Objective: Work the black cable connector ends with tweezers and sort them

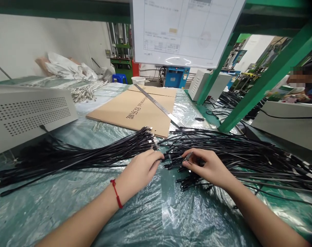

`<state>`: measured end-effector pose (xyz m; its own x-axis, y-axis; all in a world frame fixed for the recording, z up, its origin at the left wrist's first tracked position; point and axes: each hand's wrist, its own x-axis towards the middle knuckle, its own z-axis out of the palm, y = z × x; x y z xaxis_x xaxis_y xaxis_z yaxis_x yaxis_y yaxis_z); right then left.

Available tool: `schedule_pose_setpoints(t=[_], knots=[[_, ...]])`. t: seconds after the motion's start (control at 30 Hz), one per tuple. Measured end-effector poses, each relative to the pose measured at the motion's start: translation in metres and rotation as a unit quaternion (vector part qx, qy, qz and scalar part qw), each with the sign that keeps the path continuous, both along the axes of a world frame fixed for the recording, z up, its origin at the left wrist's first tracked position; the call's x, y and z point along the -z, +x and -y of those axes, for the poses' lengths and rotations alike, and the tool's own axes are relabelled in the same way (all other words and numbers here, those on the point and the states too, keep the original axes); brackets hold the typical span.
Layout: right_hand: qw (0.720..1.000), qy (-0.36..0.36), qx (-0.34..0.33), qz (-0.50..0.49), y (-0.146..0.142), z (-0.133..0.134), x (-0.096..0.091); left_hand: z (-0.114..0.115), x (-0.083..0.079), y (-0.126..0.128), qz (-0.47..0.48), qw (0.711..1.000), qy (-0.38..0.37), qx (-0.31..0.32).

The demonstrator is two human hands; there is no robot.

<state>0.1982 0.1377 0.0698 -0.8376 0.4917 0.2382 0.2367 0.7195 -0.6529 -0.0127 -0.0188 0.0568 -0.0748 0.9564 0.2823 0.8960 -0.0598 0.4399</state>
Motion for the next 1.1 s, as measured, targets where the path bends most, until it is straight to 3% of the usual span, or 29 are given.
schedule_pose_setpoints(t=[0.1,0.33,0.5,0.7,1.1], knots=[[1.0,-0.004,0.006,-0.001,-0.001,0.002,-0.001,0.002,0.003,0.004,-0.005,0.999,0.02,0.039],[0.999,0.005,-0.041,-0.014,-0.001,0.017,-0.006,0.01,0.0,0.018,-0.082,0.993,0.073,0.047],[0.995,0.022,-0.042,-0.088,0.004,0.027,-0.008,0.017,-0.004,0.026,-0.002,0.99,0.139,0.033],[0.986,0.044,-0.034,-0.154,0.008,0.033,-0.009,0.017,-0.007,0.028,0.059,0.987,0.152,0.018],[0.986,-0.037,0.016,-0.163,0.007,0.053,-0.009,0.021,-0.007,0.035,0.016,0.982,0.181,0.043]])
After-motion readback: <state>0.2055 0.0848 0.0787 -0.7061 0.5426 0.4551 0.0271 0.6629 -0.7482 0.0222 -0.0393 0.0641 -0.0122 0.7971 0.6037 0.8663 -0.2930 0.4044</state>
